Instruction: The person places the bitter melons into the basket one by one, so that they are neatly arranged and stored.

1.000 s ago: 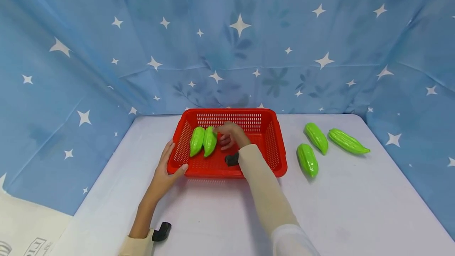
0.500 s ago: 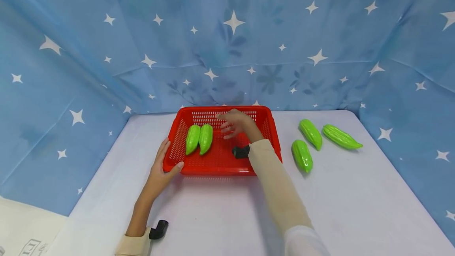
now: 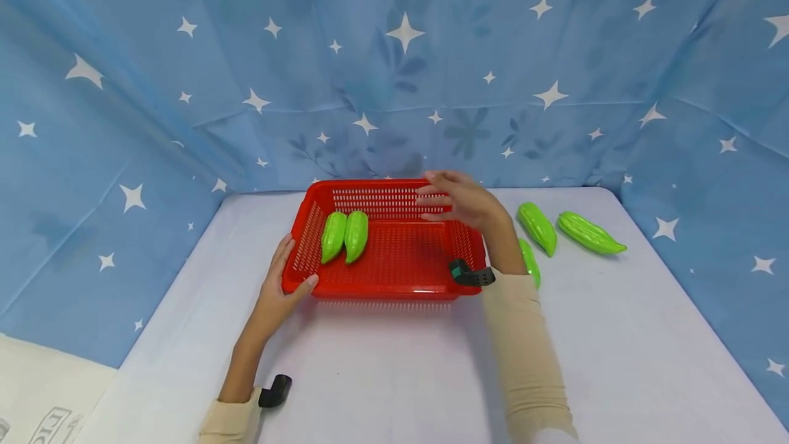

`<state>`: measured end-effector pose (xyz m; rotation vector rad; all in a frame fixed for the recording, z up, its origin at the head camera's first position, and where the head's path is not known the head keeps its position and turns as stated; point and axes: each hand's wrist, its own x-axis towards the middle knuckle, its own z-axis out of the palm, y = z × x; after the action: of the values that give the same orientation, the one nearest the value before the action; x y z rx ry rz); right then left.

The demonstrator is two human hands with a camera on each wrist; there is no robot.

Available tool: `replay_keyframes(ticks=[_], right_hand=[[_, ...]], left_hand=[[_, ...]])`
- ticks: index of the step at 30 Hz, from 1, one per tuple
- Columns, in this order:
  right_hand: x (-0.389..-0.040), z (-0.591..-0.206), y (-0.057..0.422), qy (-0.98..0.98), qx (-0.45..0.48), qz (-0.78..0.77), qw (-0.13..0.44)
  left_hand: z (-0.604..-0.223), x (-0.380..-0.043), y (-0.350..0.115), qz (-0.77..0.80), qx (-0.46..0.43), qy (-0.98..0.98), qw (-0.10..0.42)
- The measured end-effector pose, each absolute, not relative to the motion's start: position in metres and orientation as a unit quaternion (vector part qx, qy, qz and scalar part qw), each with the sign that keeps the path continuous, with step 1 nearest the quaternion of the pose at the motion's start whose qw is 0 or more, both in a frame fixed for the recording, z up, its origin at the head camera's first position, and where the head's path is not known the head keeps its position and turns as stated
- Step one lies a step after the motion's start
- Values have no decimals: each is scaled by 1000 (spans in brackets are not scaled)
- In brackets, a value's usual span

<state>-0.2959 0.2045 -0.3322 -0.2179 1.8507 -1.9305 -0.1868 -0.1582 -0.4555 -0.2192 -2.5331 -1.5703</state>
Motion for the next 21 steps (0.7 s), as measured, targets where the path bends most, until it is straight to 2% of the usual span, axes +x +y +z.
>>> replay_keyframes(ticks=[8, 17, 21], right_hand=[[-252, -341, 279, 667, -25, -735, 119], [-206, -391, 344, 663, 26, -748, -4], [-192, -413, 360, 685, 108, -719, -48]], left_hand=[[-453, -186, -159, -528, -69, -843, 75], [-454, -186, -159, -530, -74, -841, 77], [-454, -186, -158, -530, -72, -842, 73]])
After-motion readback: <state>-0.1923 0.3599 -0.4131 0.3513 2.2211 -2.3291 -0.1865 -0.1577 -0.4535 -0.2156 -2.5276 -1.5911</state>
